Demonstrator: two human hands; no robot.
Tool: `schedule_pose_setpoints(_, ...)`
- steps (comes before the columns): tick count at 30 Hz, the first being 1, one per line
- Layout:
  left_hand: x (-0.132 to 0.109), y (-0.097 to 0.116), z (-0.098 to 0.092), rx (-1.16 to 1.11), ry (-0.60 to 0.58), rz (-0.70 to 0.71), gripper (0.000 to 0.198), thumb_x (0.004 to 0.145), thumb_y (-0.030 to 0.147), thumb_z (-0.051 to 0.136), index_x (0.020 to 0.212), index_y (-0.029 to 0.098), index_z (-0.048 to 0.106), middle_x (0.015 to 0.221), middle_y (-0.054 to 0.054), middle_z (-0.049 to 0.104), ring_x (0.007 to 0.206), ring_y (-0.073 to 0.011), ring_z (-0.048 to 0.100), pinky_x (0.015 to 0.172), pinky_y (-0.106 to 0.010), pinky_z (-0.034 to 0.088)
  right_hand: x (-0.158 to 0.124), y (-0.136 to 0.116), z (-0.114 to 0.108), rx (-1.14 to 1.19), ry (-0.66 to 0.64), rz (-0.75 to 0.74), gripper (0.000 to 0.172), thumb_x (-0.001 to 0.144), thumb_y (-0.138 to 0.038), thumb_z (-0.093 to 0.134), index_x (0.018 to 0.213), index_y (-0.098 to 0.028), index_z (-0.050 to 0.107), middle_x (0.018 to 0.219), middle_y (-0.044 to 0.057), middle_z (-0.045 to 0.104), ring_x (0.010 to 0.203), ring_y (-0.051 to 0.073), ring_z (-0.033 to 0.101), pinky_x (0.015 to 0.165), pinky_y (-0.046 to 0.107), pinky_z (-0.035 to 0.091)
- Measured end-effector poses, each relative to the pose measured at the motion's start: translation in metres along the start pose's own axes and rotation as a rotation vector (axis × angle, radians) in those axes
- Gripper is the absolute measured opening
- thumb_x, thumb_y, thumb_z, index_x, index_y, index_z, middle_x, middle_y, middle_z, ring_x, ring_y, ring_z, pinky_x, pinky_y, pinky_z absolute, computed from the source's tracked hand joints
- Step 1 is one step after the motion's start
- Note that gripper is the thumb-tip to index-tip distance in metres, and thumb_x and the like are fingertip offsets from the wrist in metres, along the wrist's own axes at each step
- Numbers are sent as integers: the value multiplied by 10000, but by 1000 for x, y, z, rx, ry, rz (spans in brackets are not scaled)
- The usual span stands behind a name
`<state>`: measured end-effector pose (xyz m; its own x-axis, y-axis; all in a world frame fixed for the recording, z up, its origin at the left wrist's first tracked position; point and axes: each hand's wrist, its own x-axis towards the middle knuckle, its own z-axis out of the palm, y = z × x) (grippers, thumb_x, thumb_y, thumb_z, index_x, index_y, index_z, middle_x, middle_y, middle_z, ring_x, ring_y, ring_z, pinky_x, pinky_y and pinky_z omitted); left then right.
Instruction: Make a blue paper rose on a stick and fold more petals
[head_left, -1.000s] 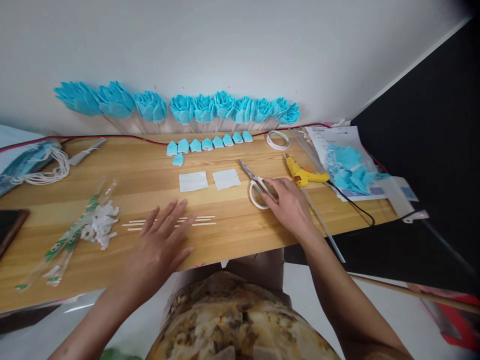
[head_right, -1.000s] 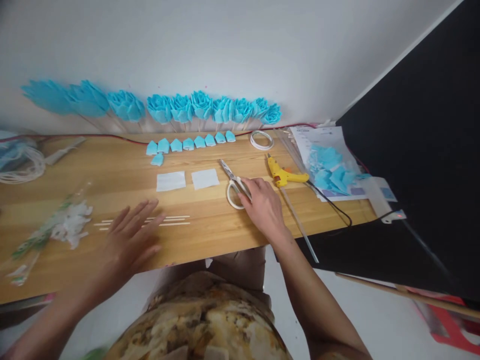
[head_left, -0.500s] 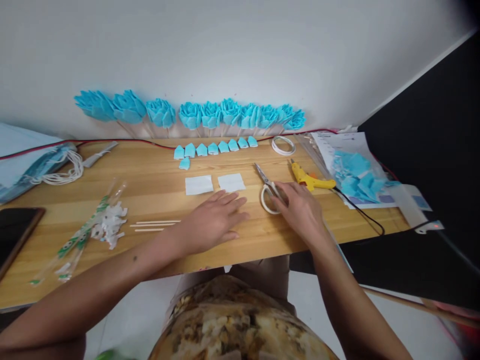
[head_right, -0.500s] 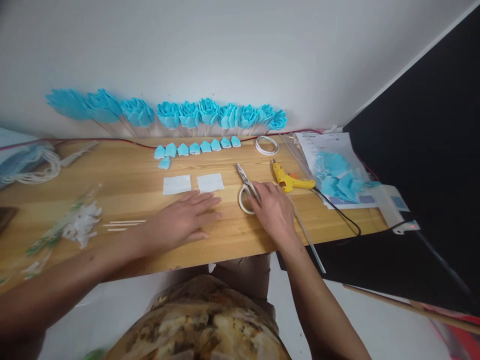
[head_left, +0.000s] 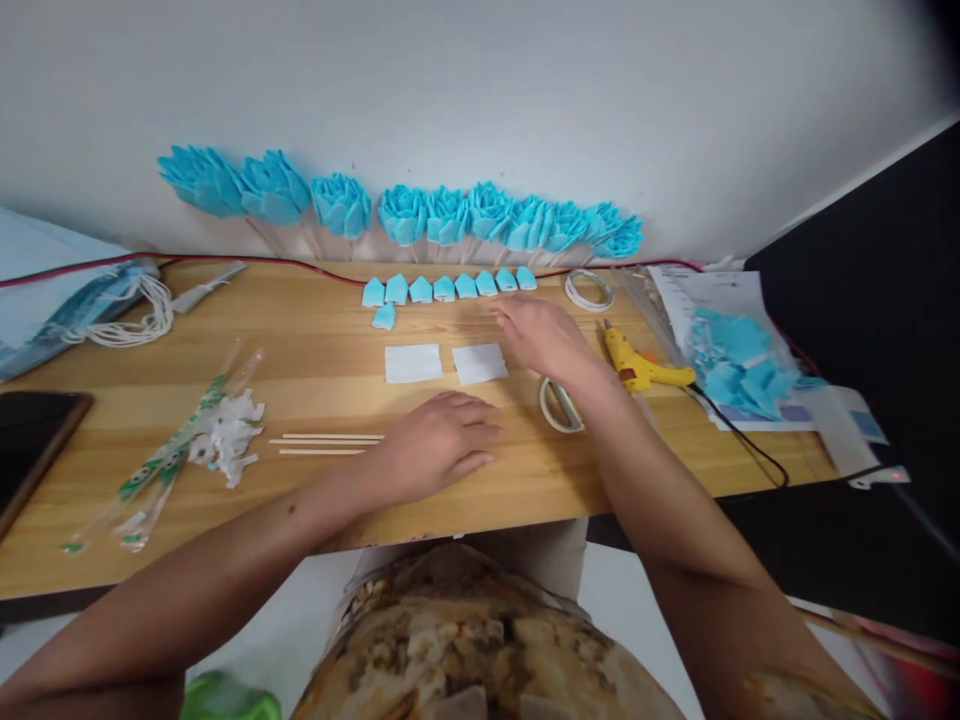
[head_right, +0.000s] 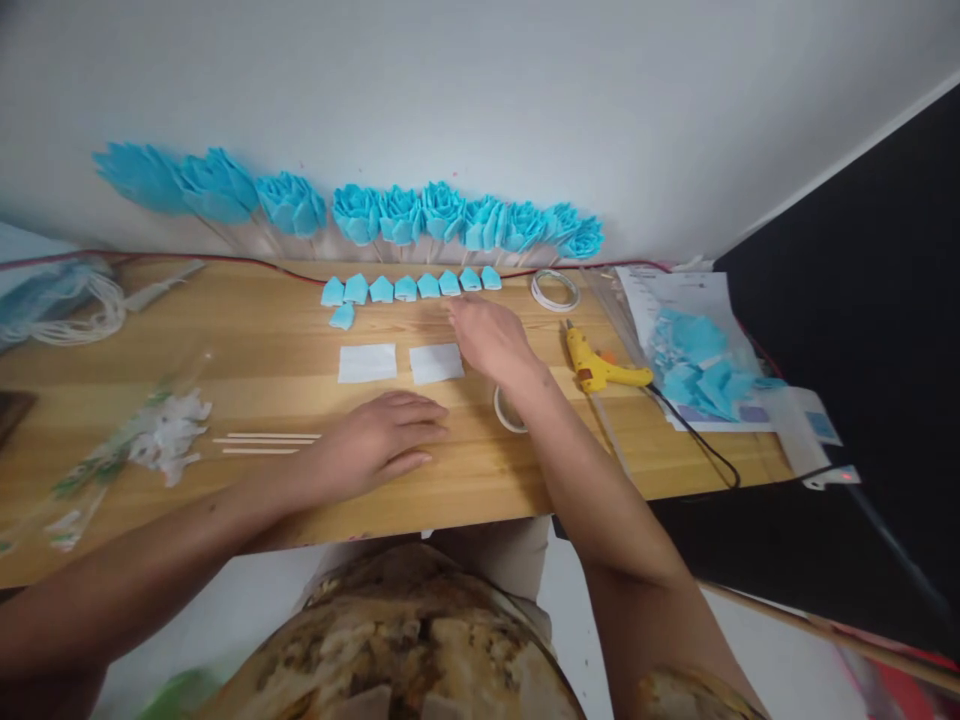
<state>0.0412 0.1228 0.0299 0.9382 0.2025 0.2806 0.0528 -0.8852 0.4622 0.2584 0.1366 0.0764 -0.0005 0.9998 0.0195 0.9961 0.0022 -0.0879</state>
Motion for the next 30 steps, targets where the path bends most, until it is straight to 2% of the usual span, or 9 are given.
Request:
schedule_pose_setpoints(8,3,-1,2,-132,54,-63,272,1010,281,499,1063,164,739,1140,-114,755,1031,-245,703,910,-389,539,2,9,25,61,-67,36,242,1007,-212,468,1083,-179,695,1122,109,748,995,245,681,788,319,425)
schedule_pose_setpoints(11,4,-4,-5,-292,191,-211,277,1001,286,508,1008,163,756,1065,-98,774,973,-213,716,877,-337,544,2,10,29,84,-61,3,137,958,-209,561,993,-188,692,1035,88,738,918,221,664,734,301,398)
schedule_pose_setpoints(15,6,-14,-16,-499,404,-474,276,961,360,558,970,184,770,1057,-81,773,992,-206,708,921,-325,538,-2,11,31,122,-31,-80,129,927,-173,553,910,-183,681,957,95,719,895,223,639,717,303,382)
schedule_pose_setpoints(18,7,-24,-20,-551,598,-607,304,932,386,589,1122,198,734,1231,-93,717,1127,-225,660,981,-359,522,-6,10,29,260,35,-165,125,940,-214,545,937,-186,666,923,78,722,855,216,636,719,300,388)
schedule_pose_setpoints(20,6,-32,-21,-606,687,-643,424,908,401,628,1289,216,648,1372,-108,640,1214,-244,619,1002,-389,518,-8,7,26,401,72,-207,124,950,-240,537,948,-198,653,886,42,724,794,189,632,712,287,392)
schedule_pose_setpoints(22,6,-37,-22,-711,687,-646,575,883,436,673,1405,234,545,1437,-125,593,1284,-272,585,1042,-434,498,-10,2,22,521,104,-253,122,954,-267,539,943,-206,644,865,16,720,761,168,626,711,275,400)
schedule_pose_setpoints(25,6,-39,-24,-909,547,-655,756,842,506,725,1484,215,452,1383,-165,633,1310,-320,577,1075,-496,467,-13,-3,18,622,148,-313,131,956,-297,550,919,-211,641,864,8,716,782,163,627,739,273,423)
schedule_pose_setpoints(28,7,-36,-24,-1000,463,-689,838,755,507,806,1452,158,498,1266,-170,697,1216,-329,638,1037,-492,491,-16,-7,17,683,167,-331,150,962,-326,555,917,-212,642,883,12,714,804,164,629,767,278,446)
schedule_pose_setpoints(30,8,-34,-24,-1022,481,-708,742,716,479,833,1341,147,610,1200,-137,726,1115,-294,681,988,-447,522,-17,-8,18,726,172,-319,168,965,-352,561,928,-211,645,890,14,711,807,162,630,772,281,460)
